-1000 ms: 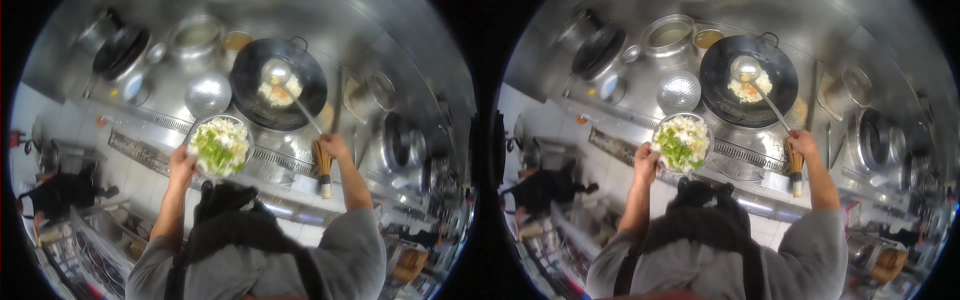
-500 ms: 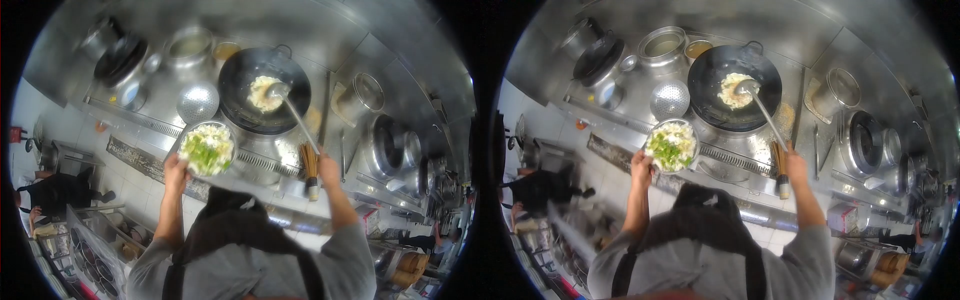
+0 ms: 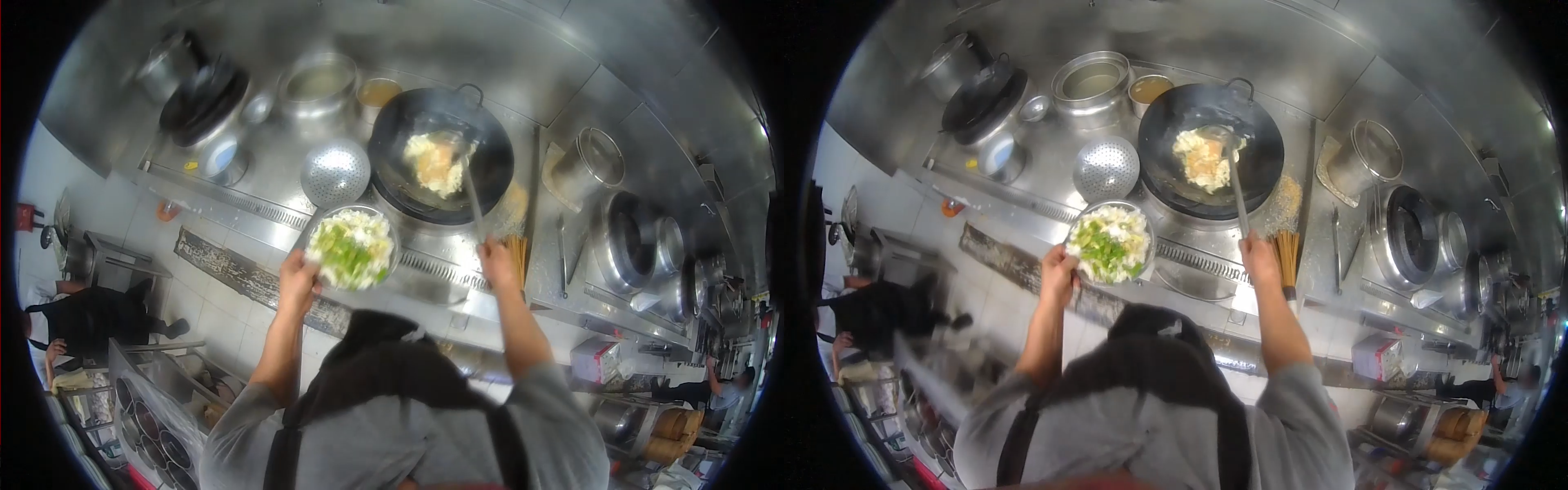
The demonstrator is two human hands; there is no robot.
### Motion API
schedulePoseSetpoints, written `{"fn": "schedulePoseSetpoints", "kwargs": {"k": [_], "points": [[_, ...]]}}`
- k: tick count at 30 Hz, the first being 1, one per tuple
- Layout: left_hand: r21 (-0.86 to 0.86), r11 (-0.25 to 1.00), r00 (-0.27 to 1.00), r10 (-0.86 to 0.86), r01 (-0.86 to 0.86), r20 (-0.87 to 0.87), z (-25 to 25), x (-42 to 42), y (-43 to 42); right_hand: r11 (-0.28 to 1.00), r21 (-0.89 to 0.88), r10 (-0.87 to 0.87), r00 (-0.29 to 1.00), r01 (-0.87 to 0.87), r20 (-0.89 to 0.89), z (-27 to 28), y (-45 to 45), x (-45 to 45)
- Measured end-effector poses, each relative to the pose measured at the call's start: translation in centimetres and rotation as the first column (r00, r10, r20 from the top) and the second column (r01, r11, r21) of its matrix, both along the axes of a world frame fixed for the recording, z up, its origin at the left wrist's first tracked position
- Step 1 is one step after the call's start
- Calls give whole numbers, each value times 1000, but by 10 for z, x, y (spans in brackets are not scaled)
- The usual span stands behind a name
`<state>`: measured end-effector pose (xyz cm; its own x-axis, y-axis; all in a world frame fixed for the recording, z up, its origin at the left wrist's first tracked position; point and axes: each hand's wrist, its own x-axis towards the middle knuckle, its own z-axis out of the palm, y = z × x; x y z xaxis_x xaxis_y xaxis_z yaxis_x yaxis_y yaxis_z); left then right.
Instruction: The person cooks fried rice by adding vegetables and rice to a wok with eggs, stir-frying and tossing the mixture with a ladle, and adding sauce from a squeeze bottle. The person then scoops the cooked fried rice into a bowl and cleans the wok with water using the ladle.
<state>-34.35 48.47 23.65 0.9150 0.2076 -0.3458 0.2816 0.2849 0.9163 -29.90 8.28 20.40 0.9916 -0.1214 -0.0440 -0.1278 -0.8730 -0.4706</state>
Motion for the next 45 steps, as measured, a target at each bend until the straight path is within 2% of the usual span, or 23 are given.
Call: {"fn": "schedulePoseSetpoints", "kwargs": {"k": [2, 4, 8, 10, 12, 14, 16, 17, 19, 20, 24, 26, 28, 30, 32, 34, 36, 38, 40, 41, 43, 44, 45], "points": [[37, 999, 1000, -23, 23, 6, 5, 5, 5, 977, 212, 30, 999, -34, 20, 1, 9, -23], [41, 999, 1000, -25, 24, 10, 10, 4, 4, 866, 439, -109, 948, 239, -299, 13, -1, -57], [17, 999, 999, -29, 28, 28, -8, -1, 7, 962, 247, -113, 993, 118, -33, -23, -46, -59], [21, 999, 998, -45, 44, 32, -7, 6, 2, 985, -144, -91, 994, 99, 65, -32, -41, -21], [-13, 1000, 998, 6, -6, 56, -7, 9, 4, 999, 21, -34, 991, 31, 132, -26, -6, -20], [21, 1000, 999, -23, 22, 44, -1, 12, 10, 972, 203, -107, 992, 119, -69, -6, 8, -45], [6, 1000, 998, -15, 15, 56, -8, 13, 11, 723, 586, -147, 909, 367, -389, 20, 4, -78], [4, 1000, 998, -19, 19, 55, -8, 15, 12, 652, 631, -204, 898, 421, -389, 9, -11, -83], [13, 999, 998, -46, 45, 50, -8, 15, 12, 960, 212, -189, 982, 183, 5, -27, -25, -70], [11, 998, 997, -56, 55, 51, -12, 18, 12, 994, -60, -75, 968, 92, 238, -33, -19, -53], [25, 997, 995, -76, 74, 65, -5, 21, 10, 873, 405, -215, 960, 271, -178, 5, 36, -30], [43, 996, 995, -80, 78, 63, -7, 24, 10, 567, 729, -180, 921, 383, -344, -12, 21, -51], [34, 995, 993, -95, 92, 76, -18, 28, 16, 488, 749, -195, 893, 447, -406, -5, 1, -69], [42, 995, 994, -98, 96, 57, -18, 28, 19, 595, 696, -210, 914, 402, -349, -5, -1, -68], [44, 994, 994, -106, 104, 36, -17, 28, 13, 962, 188, -218, 970, 195, 107, -18, 14, -48], [42, 996, 995, -79, 77, 54, -9, 28, 8, 798, 513, -298, 947, 316, -119, 1, 45, -28], [54, 995, 994, -88, 84, 60, -20, 29, 13, 416, 847, -163, 943, 332, -290, -14, 42, -32], [69, 993, 993, -101, 97, 57, -18, 27, 14, 180, 885, -132, 902, 429, -411, -12, 23, -59], [21, 998, 996, -66, 65, 63, -1, 23, 5, 421, 810, -87, 907, 408, -412, -5, -12, -81], [26, 998, 996, -63, 61, 59, -1, 24, 5, 418, 811, -81, 906, 409, -415, -7, -13, -77], [37, 997, 996, -68, 66, 62, 0, 26, 4, 954, 254, -152, 988, 156, -37, -10, -11, -69], [40, 997, 995, -75, 73, 64, -2, 25, 1, 971, 170, -160, 986, 167, -53, -16, 0, -59], [41, 997, 995, -75, 72, 72, -6, 25, 1, 938, 287, -182, 981, 196, -74, -16, 15, -53]]}}
